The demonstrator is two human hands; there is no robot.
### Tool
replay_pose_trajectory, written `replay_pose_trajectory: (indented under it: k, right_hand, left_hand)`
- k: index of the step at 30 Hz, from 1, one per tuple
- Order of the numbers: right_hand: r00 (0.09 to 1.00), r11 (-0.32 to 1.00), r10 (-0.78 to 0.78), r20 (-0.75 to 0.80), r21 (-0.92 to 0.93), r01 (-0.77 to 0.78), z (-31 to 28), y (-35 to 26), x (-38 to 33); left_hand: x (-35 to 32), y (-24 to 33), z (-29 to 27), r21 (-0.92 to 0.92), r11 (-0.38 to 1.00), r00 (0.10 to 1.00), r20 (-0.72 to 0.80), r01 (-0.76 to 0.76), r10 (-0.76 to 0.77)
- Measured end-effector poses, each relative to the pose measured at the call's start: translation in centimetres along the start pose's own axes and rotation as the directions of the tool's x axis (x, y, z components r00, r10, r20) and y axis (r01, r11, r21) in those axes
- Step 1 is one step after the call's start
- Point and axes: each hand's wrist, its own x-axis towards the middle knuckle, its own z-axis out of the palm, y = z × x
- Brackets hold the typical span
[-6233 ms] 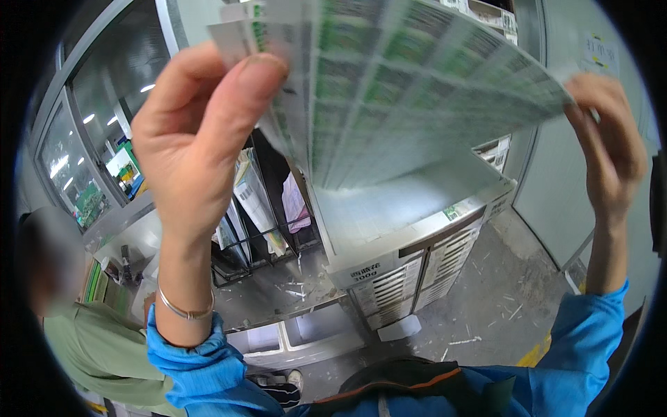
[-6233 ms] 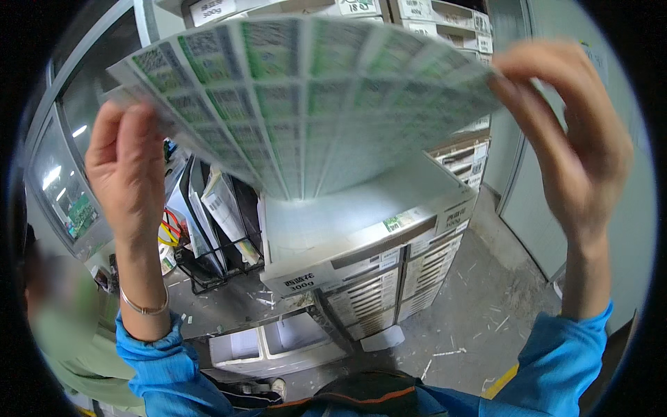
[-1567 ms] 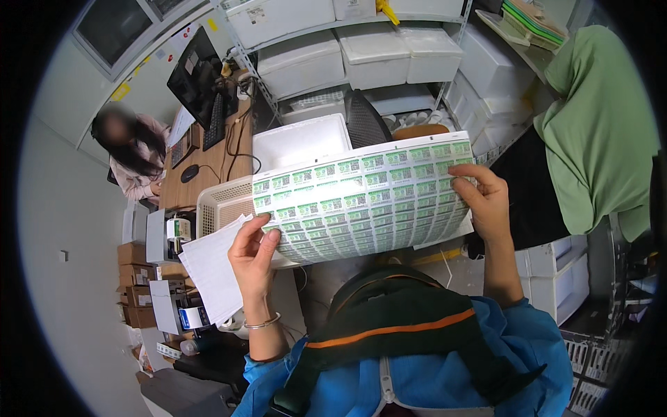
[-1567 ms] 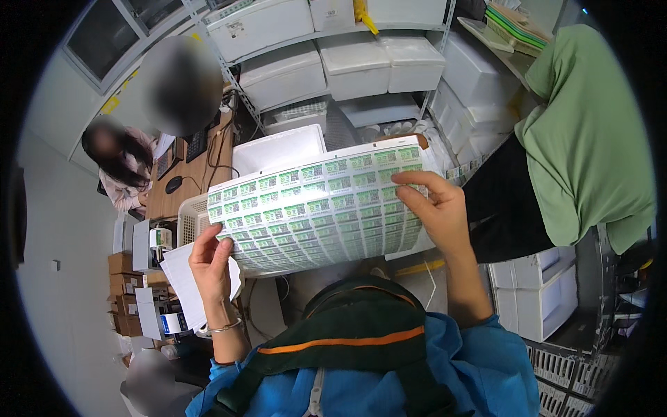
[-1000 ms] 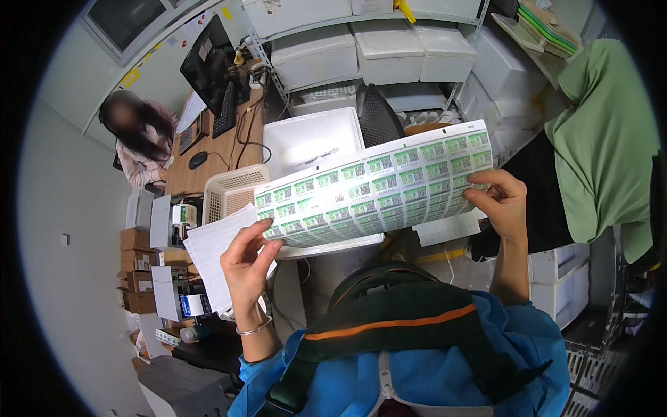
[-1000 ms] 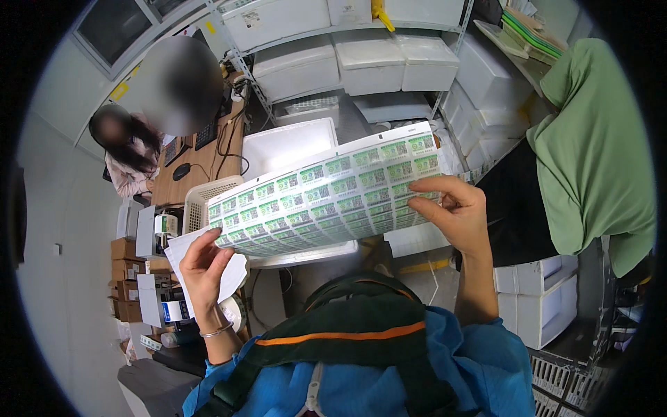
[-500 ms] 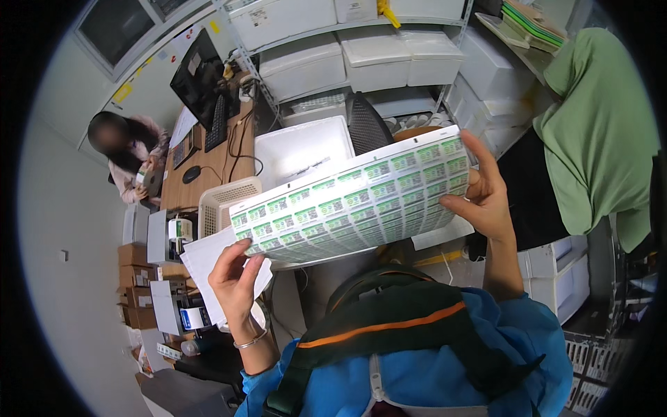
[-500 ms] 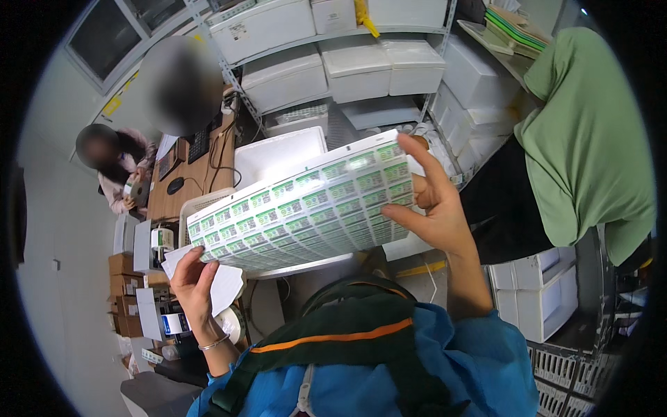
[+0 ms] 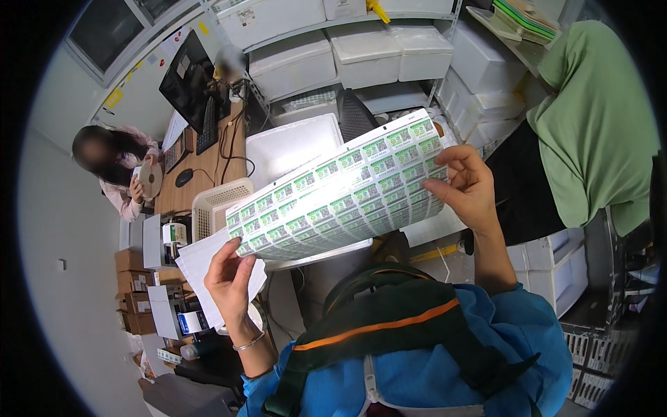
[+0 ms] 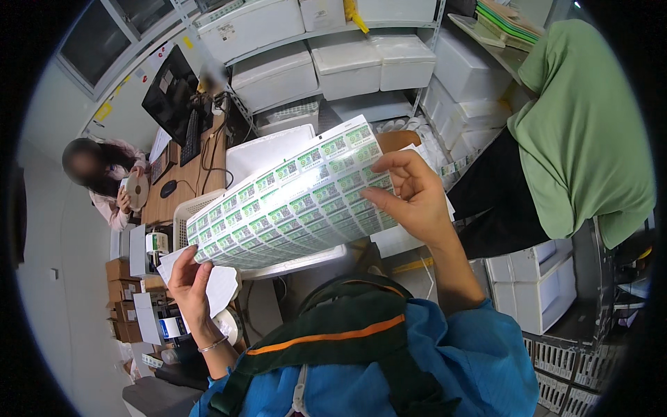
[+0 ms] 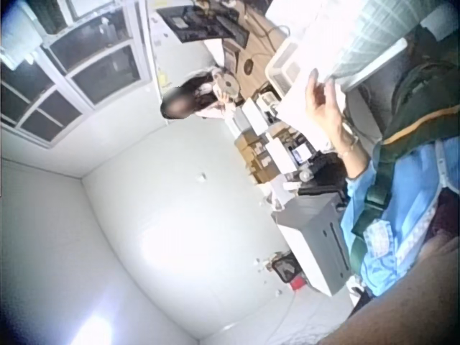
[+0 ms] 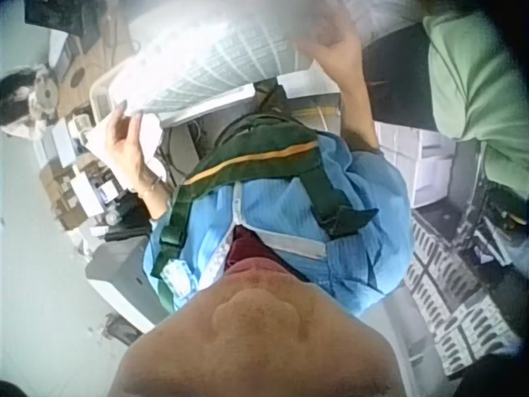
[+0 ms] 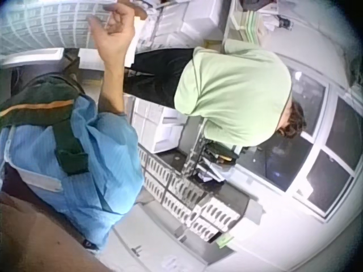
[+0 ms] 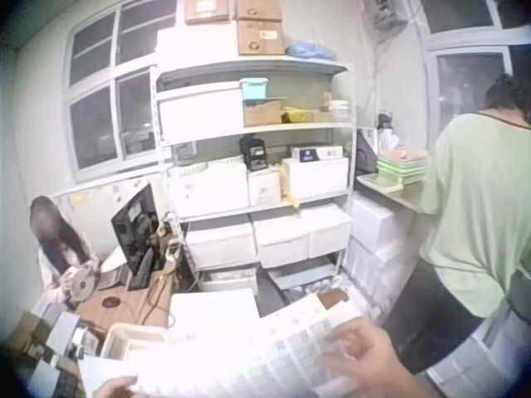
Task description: The person handles sheets of labels, separating them by hand and placing them onto a stack of documents at a workstation before interacting with a label printer.
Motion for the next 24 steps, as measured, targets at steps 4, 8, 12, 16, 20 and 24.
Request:
replay_pose_trajectory:
  k: [4, 8, 12, 16, 20, 24]
  right_hand:
    - [0.993, 0.972, 0.11, -0.044, -0.204, -0.117, 0.6, -1.2, 0.2]
    - [0.974, 0.949, 0.226, -0.022, -0.219, -0.225, -0.8, -1.6, -0.3]
    - [0.979, 0.926, 0.202, 0.034, -0.332, -0.18, -1.6, -1.1, 0.3]
    - [0.981, 0.899, 0.18, 0.068, -0.417, -0.136, -1.2, -1.5, 1.4]
    - [0.983, 0.841, 0.157, 0.099, -0.535, -0.08, -0.2, -2.2, 3.1]
    - [0.943, 0.862, -0.062, 0.327, -0.459, 0.216, 0.9, -0.9, 4.4]
  left_hand:
    - [-0.7, 0.3, -0.7, 0.016, 1.0, 1.0, 0.006, 0.009, -0.009]
    - [-0.8, 0.7, -0.9, 0.011, 0.997, 0.996, 0.029, 0.079, -0.08]
    - [-1.3, 1.2, -1.9, 0.001, 0.998, 0.998, 0.013, 0.061, -0.061]
    - [-1.9, 1.6, -2.0, 0.09, 0.994, 0.997, -0.04, -0.067, 0.07]
    - [-2.6, 0.8, -3.0, 0.206, 0.956, 0.973, -0.056, -0.21, 0.225]
    - [-3.6, 1.2, -3.2, 0.136, 0.979, 0.98, -0.107, -0.153, 0.168]
